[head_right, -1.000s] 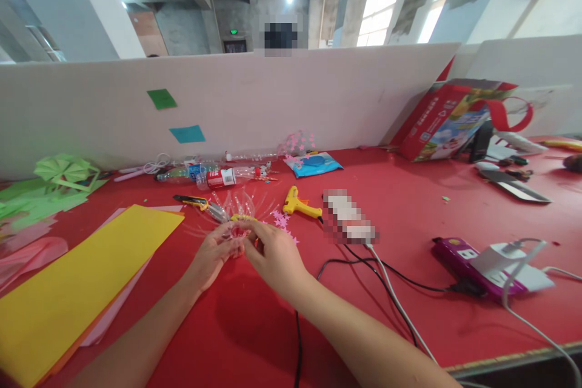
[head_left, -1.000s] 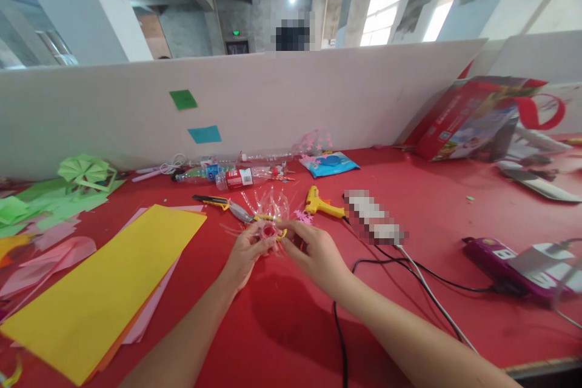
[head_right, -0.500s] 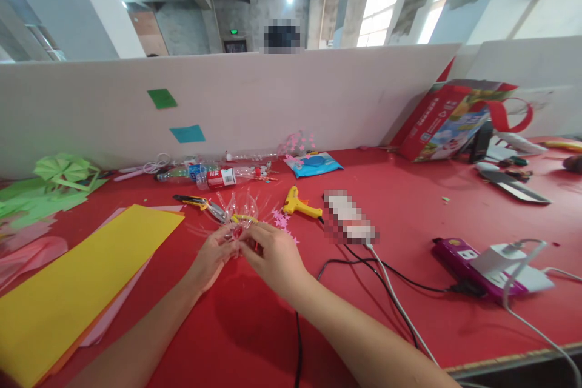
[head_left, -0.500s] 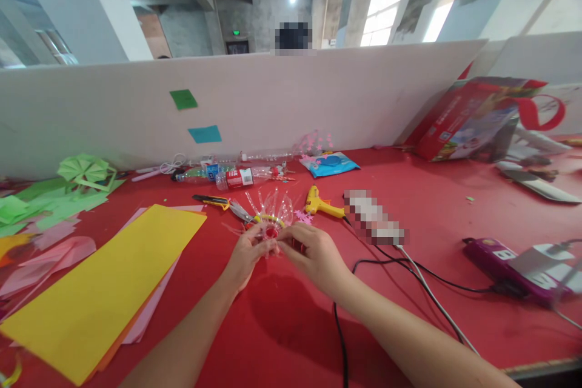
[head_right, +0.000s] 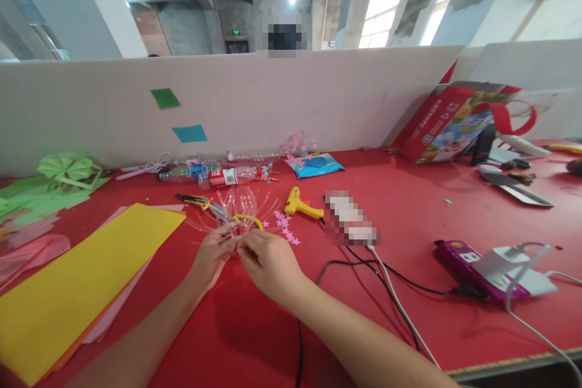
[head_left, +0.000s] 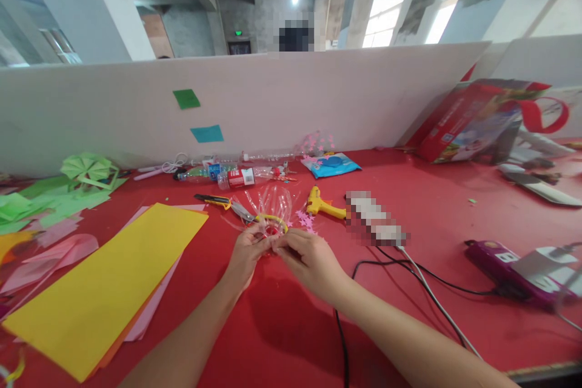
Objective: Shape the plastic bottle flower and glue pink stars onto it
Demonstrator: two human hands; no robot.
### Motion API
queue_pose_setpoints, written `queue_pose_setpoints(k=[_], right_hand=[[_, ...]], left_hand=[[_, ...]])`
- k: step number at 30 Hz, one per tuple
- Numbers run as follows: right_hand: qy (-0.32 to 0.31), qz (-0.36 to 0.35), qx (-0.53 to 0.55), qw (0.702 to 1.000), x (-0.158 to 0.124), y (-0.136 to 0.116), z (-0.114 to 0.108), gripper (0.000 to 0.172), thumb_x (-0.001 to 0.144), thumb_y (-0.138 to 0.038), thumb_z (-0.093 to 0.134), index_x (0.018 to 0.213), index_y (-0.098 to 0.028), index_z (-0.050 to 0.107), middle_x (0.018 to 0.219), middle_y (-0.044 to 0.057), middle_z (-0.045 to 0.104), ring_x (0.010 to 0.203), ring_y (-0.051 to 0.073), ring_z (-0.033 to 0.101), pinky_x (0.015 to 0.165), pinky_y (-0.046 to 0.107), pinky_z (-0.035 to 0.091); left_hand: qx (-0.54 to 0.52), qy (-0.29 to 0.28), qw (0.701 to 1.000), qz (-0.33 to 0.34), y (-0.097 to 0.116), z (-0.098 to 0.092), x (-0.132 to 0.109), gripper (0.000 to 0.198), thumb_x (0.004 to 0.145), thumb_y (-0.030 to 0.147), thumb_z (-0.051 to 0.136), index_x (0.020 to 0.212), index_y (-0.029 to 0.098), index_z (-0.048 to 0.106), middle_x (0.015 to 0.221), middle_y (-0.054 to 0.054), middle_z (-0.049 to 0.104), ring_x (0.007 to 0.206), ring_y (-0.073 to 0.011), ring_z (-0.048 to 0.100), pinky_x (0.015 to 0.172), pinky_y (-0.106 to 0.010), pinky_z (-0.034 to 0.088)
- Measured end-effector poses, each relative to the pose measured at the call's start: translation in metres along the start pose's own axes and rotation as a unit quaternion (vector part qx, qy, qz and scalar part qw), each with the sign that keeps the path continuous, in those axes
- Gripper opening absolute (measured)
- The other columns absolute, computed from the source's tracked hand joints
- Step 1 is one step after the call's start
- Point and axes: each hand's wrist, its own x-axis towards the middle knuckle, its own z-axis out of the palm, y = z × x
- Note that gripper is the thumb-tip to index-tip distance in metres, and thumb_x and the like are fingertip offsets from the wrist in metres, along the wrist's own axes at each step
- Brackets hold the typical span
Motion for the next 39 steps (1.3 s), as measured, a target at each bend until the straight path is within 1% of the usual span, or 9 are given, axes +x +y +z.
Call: queue_pose_setpoints(k=[6, 12, 16, 21, 26, 28, 34, 36, 39], right_hand=[[-0.005, 0.012, -0.005, 1.000, 0.000, -0.001, 0.000, 0.016, 0.082, -0.010, 0.049, 0.071, -0.018, 0.057, 0.070, 0.002, 0.060, 0.065, 0.014, 0.055, 0.060, 0.022, 0.040], [0.048, 0.029, 0.023, 0.998, 0.001, -0.002, -0.004, 0.012, 0.085, -0.016, 0.052, 0.079, -0.018, 0.062, 0.072, 0.002, 0.062, 0.064, 0.013, 0.055, 0.059, 0.023, 0.041], [0.062, 0.021, 0.027, 0.997, 0.000, -0.002, -0.006, 0.013, 0.085, -0.016, 0.051, 0.082, -0.018, 0.063, 0.075, 0.003, 0.062, 0.064, 0.013, 0.055, 0.059, 0.023, 0.042], [0.053, 0.008, 0.010, 0.999, -0.002, -0.004, -0.005, 0.012, 0.085, -0.018, 0.053, 0.089, -0.017, 0.065, 0.074, 0.002, 0.059, 0.059, 0.011, 0.051, 0.054, 0.022, 0.039], [0.059, -0.023, 0.004, 0.998, -0.003, -0.011, -0.006, 0.014, 0.086, -0.017, 0.052, 0.091, -0.017, 0.065, 0.073, 0.002, 0.059, 0.056, 0.010, 0.051, 0.051, 0.021, 0.040], [0.081, -0.046, 0.009, 0.996, -0.004, -0.014, -0.011, 0.014, 0.086, -0.019, 0.052, 0.094, -0.018, 0.064, 0.075, 0.002, 0.059, 0.057, 0.010, 0.051, 0.052, 0.022, 0.041], [0.223, -0.115, 0.012, 0.968, -0.004, -0.014, -0.032, 0.014, 0.086, -0.013, 0.051, 0.094, -0.019, 0.062, 0.087, 0.006, 0.061, 0.075, 0.015, 0.056, 0.062, 0.027, 0.046], [0.211, -0.100, 0.002, 0.972, -0.001, -0.012, -0.033, 0.012, 0.087, -0.014, 0.051, 0.085, -0.019, 0.062, 0.080, 0.005, 0.061, 0.074, 0.016, 0.056, 0.065, 0.028, 0.046], [0.143, -0.067, 0.006, 0.987, 0.002, -0.009, -0.028, 0.017, 0.089, -0.018, 0.047, 0.077, -0.019, 0.060, 0.073, 0.004, 0.060, 0.069, 0.015, 0.056, 0.063, 0.028, 0.045]], left_hand=[[0.010, 0.001, 1.000, 0.000, 0.002, 0.002, -0.001, 0.039, 0.056, 0.030, 0.080, 0.090, 0.014, 0.067, 0.077, -0.003, 0.068, 0.064, -0.0122, 0.059, 0.061, -0.023, 0.046], [0.046, -0.006, 0.999, -0.001, 0.005, -0.005, 0.000, 0.040, 0.061, 0.030, 0.078, 0.097, 0.018, 0.065, 0.081, -0.003, 0.068, 0.068, -0.0128, 0.061, 0.064, -0.023, 0.046], [0.039, -0.018, 0.999, 0.004, 0.004, -0.006, -0.001, 0.044, 0.060, 0.031, 0.078, 0.100, 0.019, 0.065, 0.077, -0.001, 0.067, 0.063, -0.0104, 0.058, 0.061, -0.022, 0.045], [0.025, -0.024, 0.999, 0.007, 0.005, -0.004, -0.001, 0.047, 0.060, 0.032, 0.078, 0.102, 0.019, 0.064, 0.086, -0.004, 0.067, 0.066, -0.0121, 0.059, 0.058, -0.022, 0.044], [0.025, -0.014, 0.999, 0.017, 0.004, -0.004, -0.001, 0.039, 0.062, 0.029, 0.077, 0.098, 0.019, 0.065, 0.082, -0.002, 0.066, 0.067, -0.0111, 0.058, 0.061, -0.021, 0.044], [0.022, -0.009, 1.000, 0.017, 0.004, -0.004, 0.000, 0.038, 0.063, 0.028, 0.076, 0.099, 0.020, 0.065, 0.080, -0.001, 0.065, 0.066, -0.0097, 0.057, 0.063, -0.021, 0.044], [0.046, -0.007, 0.999, -0.007, 0.004, -0.006, 0.000, 0.037, 0.065, 0.029, 0.075, 0.099, 0.018, 0.065, 0.071, 0.001, 0.063, 0.057, -0.0083, 0.052, 0.055, -0.021, 0.040], [0.042, -0.014, 0.999, -0.005, 0.005, -0.005, -0.001, 0.037, 0.065, 0.029, 0.076, 0.098, 0.017, 0.065, 0.067, 0.002, 0.061, 0.056, -0.0085, 0.051, 0.055, -0.022, 0.040], [0.032, -0.019, 0.999, -0.010, 0.007, -0.003, -0.002, 0.040, 0.065, 0.029, 0.076, 0.100, 0.017, 0.063, 0.064, 0.003, 0.059, 0.055, -0.0078, 0.050, 0.056, -0.022, 0.039]])
